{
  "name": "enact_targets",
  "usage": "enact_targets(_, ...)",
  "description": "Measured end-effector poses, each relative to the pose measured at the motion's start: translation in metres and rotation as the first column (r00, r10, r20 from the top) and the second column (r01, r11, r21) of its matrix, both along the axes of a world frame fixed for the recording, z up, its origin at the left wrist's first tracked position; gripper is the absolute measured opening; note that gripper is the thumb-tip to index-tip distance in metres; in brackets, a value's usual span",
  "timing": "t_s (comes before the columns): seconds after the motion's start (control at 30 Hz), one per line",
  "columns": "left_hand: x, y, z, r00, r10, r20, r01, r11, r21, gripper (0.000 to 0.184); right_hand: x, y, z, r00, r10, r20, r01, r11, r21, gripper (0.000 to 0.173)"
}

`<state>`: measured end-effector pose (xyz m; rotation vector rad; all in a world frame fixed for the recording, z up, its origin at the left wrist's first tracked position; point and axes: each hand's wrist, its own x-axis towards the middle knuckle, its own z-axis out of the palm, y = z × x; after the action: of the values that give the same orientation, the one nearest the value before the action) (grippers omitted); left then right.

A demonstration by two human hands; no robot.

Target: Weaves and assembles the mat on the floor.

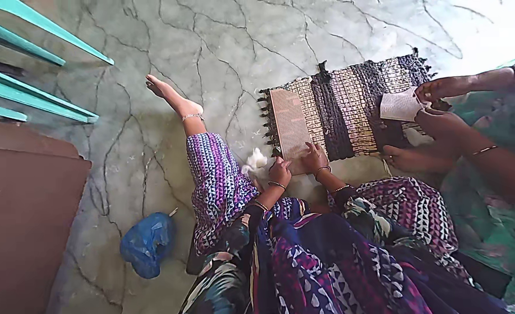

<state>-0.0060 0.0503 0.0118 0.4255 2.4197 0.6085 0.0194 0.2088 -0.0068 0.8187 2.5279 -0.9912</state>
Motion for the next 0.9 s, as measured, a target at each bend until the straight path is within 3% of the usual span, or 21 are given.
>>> enact_targets(0.13, -0.007, 0.004, 0.008, 1.0, -0.016, 0.017, 0.017, 0.997, -0.077, 0.045, 0.003, -0.001, 0.005, 0.997, 0.073, -0.02, -0.07, 0.991, 0.111, 0.062)
enact_targets(0.23, -0.009, 0.006, 0.008, 0.998, -0.049, 0.046, 0.055, 0.987, -0.153, 0.049, 0.011, -0.007, 0.003, 0.944, 0.31, -0.114, -0.276, 0.931, 0.24, 0.054)
enact_targets(0.33, -0.009, 0.006, 0.006, 0.998, -0.058, 0.028, 0.061, 0.986, -0.158, 0.043, 0.011, -0.021, -0.007, 0.847, 0.531, -0.009, -0.518, 0.83, 0.205, 0.055)
enact_targets(0.43, -0.008, 0.003, 0.003, 0.998, -0.062, 0.009, 0.062, 0.989, -0.133, 0.049, 0.026, -0.031, -0.023, 0.849, 0.527, 0.037, -0.523, 0.829, 0.196, 0.064)
enact_targets(0.53, -0.006, -0.008, 0.013, 0.991, -0.099, 0.088, 0.108, 0.988, -0.109, 0.043, 0.048, -0.038, -0.019, 0.839, 0.531, 0.118, -0.544, 0.822, 0.17, 0.088)
enact_targets(0.63, -0.006, -0.02, 0.014, 0.971, -0.181, 0.158, 0.197, 0.975, -0.098, 0.037, 0.07, -0.037, -0.002, 0.796, 0.556, 0.239, -0.589, 0.803, 0.091, 0.096)
enact_targets(0.73, -0.009, -0.024, 0.016, 0.974, -0.151, 0.17, 0.168, 0.982, -0.09, 0.032, 0.068, -0.039, 0.025, 0.75, 0.576, 0.325, -0.633, 0.769, 0.096, 0.081)
enact_targets(0.8, -0.012, -0.025, 0.014, 0.991, -0.076, 0.107, 0.082, 0.995, -0.054, 0.031, 0.058, -0.038, 0.03, 0.826, 0.537, 0.17, -0.562, 0.802, 0.2, 0.063)
enact_targets(0.87, -0.02, -0.023, 0.011, 0.999, -0.007, 0.034, 0.008, 1.0, -0.007, 0.03, 0.036, -0.036, 0.038, 0.862, 0.502, 0.069, -0.503, 0.828, 0.249, 0.06)
enact_targets(0.9, -0.026, -0.021, 0.01, 1.0, 0.02, 0.009, -0.02, 1.0, 0.014, 0.03, 0.021, -0.037, 0.044, 0.856, 0.507, 0.099, -0.515, 0.824, 0.236, 0.064)
